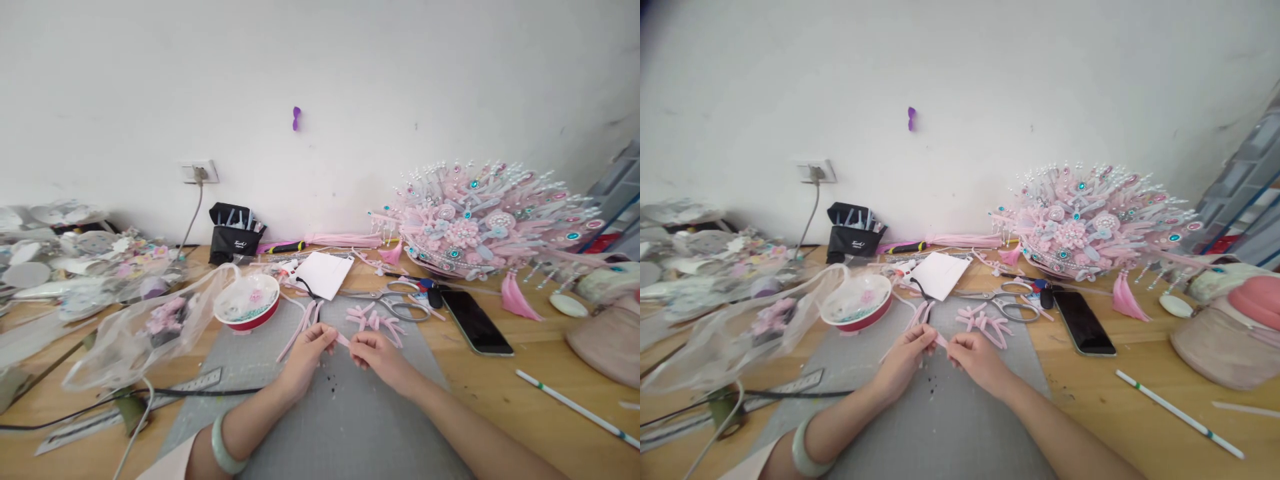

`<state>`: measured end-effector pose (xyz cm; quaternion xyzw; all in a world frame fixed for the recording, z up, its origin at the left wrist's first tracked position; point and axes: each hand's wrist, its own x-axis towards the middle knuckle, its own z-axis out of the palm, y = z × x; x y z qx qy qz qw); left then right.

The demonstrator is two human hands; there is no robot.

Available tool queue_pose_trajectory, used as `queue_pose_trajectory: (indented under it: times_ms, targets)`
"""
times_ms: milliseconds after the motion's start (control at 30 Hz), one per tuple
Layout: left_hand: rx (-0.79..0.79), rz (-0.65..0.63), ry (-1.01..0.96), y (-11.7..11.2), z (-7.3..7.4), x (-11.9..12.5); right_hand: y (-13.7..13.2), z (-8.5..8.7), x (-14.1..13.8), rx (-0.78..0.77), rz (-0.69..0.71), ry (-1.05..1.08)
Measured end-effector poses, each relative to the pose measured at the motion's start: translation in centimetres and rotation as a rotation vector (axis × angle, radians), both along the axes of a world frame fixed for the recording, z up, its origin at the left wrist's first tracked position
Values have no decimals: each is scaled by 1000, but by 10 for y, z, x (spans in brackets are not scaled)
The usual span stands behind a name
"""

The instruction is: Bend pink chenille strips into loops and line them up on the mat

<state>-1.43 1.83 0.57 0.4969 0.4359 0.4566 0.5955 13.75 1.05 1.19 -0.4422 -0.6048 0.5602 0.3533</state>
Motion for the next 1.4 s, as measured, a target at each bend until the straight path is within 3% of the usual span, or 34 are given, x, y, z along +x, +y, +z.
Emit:
queue_pose_trajectory:
  times_ms: [167,233,367,433,600,733,1067,1400]
  targets:
    - [7,-27,33,-1,1,-1,-1,-2,0,-14,-3,25]
    - [28,-47,30,-2,1,-2,-1,-2,-1,-138,-7,154]
    - [62,-48,11,-1,1,-3,-1,-2,-3,-532,79,419]
    - [61,-44,-30,-1,1,-3,-1,-1,-4,-598,104,457]
    - [-31,-34,-227,1,0,-3,-4,2,-3,-229,-91,316]
    - [-49,-14,-246,2,1,-4,-4,3,-3,-141,-145,204]
    - [-22,-92,-122,1,3,-1,-7,-4,-7,34,6,-48]
    - [7,-121,-59,-1,2,-2,-12,-5,-8,302,-5,-273]
